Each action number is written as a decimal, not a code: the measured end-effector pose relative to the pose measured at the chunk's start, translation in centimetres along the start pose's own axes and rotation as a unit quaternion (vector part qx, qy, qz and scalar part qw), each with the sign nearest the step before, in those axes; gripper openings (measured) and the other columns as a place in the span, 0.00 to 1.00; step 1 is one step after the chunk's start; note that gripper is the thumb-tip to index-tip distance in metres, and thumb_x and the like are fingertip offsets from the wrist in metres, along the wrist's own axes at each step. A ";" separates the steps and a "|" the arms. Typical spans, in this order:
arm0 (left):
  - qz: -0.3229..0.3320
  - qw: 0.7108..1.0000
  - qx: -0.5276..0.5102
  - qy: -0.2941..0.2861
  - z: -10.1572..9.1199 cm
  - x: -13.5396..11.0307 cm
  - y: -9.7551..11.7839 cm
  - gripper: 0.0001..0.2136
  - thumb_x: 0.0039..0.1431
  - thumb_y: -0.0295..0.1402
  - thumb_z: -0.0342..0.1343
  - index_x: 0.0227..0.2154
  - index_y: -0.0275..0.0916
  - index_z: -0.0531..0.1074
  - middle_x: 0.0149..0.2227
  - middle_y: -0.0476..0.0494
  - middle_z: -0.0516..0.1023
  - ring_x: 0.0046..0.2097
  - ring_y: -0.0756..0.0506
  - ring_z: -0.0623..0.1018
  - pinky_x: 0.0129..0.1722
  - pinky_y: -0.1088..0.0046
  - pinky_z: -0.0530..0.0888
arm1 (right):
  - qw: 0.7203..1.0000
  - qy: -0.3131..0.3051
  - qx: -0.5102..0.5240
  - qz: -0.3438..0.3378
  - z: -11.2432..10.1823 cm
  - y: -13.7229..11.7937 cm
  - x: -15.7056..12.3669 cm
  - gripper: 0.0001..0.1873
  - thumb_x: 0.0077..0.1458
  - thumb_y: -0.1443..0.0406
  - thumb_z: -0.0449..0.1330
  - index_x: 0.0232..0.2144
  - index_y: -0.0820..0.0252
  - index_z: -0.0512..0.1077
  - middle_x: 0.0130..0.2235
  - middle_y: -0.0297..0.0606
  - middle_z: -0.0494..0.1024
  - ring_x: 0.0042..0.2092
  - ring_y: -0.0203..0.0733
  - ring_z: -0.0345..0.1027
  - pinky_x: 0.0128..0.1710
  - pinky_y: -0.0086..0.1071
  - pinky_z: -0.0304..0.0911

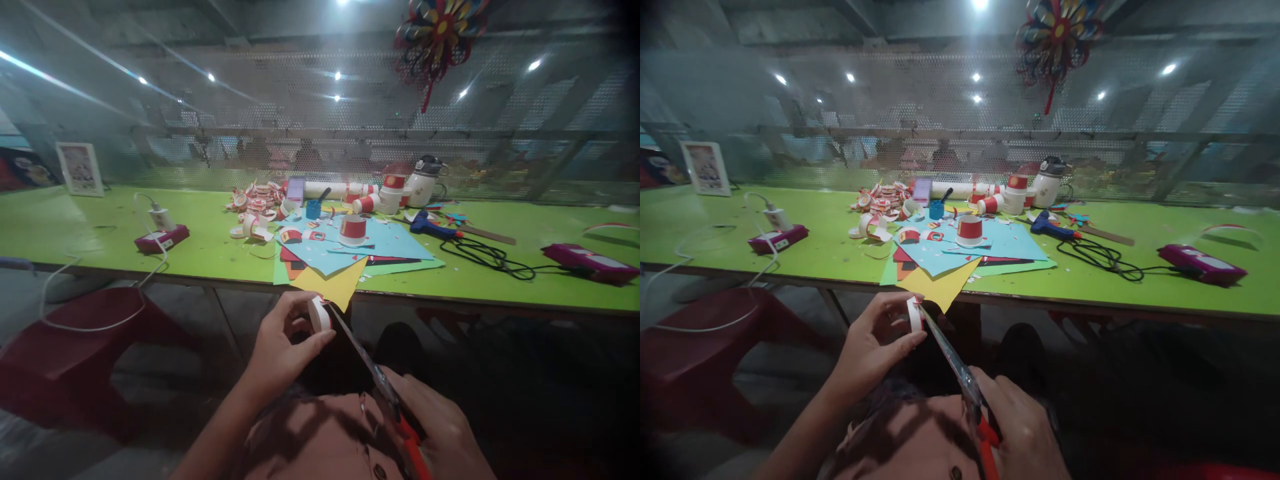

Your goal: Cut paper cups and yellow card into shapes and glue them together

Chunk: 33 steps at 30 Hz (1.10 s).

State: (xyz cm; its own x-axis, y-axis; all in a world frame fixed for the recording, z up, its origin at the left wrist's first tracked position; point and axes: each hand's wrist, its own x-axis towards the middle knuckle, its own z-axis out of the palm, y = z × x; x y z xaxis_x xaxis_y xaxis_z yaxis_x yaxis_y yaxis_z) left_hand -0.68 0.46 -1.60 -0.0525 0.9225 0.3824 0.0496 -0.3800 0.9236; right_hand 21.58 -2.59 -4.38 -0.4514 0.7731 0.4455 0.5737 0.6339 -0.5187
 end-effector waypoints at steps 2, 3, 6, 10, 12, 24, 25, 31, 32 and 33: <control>-0.016 1.000 -0.016 -0.003 0.0 0.0 0.0 0.18 0.49 0.30 0.63 0.43 0.42 0.67 0.43 0.44 0.72 0.41 0.45 0.76 0.42 0.68 0.74 | 0.999 -0.001 0.035 0.000 -0.1 -0.3 0.1 0.12 0.57 0.64 0.53 0.42 0.59 0.72 0.29 0.37 0.75 0.29 0.40 0.71 0.28 0.27 0.67; -0.020 1.000 -0.020 -0.003 0.0 -0.1 0.0 0.18 0.48 0.30 0.63 0.44 0.42 0.67 0.42 0.44 0.73 0.40 0.46 0.76 0.41 0.68 0.74 | 0.999 0.003 0.042 0.000 -0.1 -0.4 0.1 0.12 0.57 0.64 0.53 0.42 0.58 0.72 0.29 0.37 0.75 0.29 0.40 0.70 0.28 0.27 0.67; -0.016 1.000 -0.026 -0.002 -0.2 -0.1 -0.1 0.18 0.49 0.31 0.62 0.45 0.42 0.68 0.43 0.43 0.73 0.42 0.46 0.75 0.43 0.68 0.73 | 1.000 0.004 0.015 0.013 -0.2 -0.3 0.0 0.13 0.56 0.64 0.55 0.44 0.58 0.72 0.27 0.36 0.74 0.28 0.40 0.70 0.28 0.28 0.67; -0.012 1.000 -0.022 -0.006 -0.3 0.0 -0.2 0.18 0.51 0.31 0.61 0.46 0.43 0.68 0.44 0.43 0.73 0.43 0.45 0.75 0.43 0.68 0.72 | 0.999 -0.014 -0.043 0.000 -0.1 0.7 -0.5 0.20 0.53 0.67 0.57 0.50 0.57 0.68 0.29 0.36 0.75 0.30 0.41 0.71 0.30 0.28 0.68; -0.008 1.000 -0.011 -0.008 -0.3 0.0 -0.1 0.18 0.51 0.31 0.61 0.46 0.43 0.68 0.43 0.43 0.74 0.43 0.45 0.75 0.42 0.70 0.72 | 0.998 -0.021 -0.059 -0.010 0.0 1.1 -0.6 0.23 0.53 0.66 0.58 0.52 0.58 0.65 0.32 0.38 0.74 0.32 0.42 0.72 0.31 0.30 0.68; 0.049 0.993 0.106 -0.026 -0.3 -0.1 0.3 0.18 0.52 0.30 0.59 0.47 0.43 0.67 0.44 0.43 0.71 0.41 0.45 0.73 0.39 0.71 0.71 | 0.998 0.012 -0.069 -0.005 -0.2 0.7 -0.2 0.18 0.55 0.65 0.56 0.49 0.61 0.70 0.27 0.39 0.73 0.28 0.42 0.70 0.29 0.31 0.69; 0.054 0.992 0.111 -0.023 -0.4 -0.1 0.3 0.19 0.52 0.30 0.59 0.47 0.43 0.67 0.44 0.43 0.71 0.42 0.45 0.73 0.40 0.71 0.71 | 0.998 0.008 -0.060 0.000 -0.2 0.7 -0.2 0.18 0.55 0.64 0.56 0.48 0.61 0.71 0.27 0.39 0.73 0.28 0.42 0.70 0.29 0.31 0.69; 0.060 0.991 0.118 -0.024 -0.5 -0.3 0.1 0.18 0.52 0.30 0.59 0.47 0.44 0.66 0.44 0.44 0.71 0.42 0.46 0.73 0.40 0.72 0.71 | 0.995 -0.021 0.080 0.052 -0.1 -0.2 0.2 0.12 0.57 0.64 0.55 0.42 0.58 0.73 0.31 0.38 0.77 0.31 0.40 0.72 0.31 0.26 0.69; 0.057 0.991 0.119 -0.028 -0.5 -0.3 0.1 0.18 0.53 0.30 0.59 0.47 0.44 0.66 0.45 0.44 0.71 0.42 0.46 0.73 0.40 0.72 0.71 | 0.993 -0.022 0.104 0.058 -0.1 -0.2 0.3 0.11 0.57 0.65 0.54 0.41 0.58 0.74 0.32 0.38 0.77 0.32 0.40 0.73 0.31 0.25 0.69; 0.055 0.990 0.123 -0.031 -0.6 -0.3 0.2 0.18 0.53 0.31 0.59 0.47 0.44 0.66 0.45 0.44 0.70 0.43 0.46 0.73 0.41 0.72 0.70 | 0.990 -0.023 0.123 0.063 0.0 -0.3 0.3 0.11 0.57 0.65 0.54 0.41 0.58 0.74 0.34 0.38 0.78 0.33 0.40 0.73 0.32 0.25 0.69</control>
State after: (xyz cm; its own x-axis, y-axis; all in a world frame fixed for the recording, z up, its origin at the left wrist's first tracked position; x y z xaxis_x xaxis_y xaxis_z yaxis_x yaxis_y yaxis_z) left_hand -1.22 0.07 -1.54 0.0280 0.8820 0.4704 0.2927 -0.4572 0.8398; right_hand 21.29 -2.54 -4.10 -0.4214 0.8428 0.3347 0.4469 0.5142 -0.7321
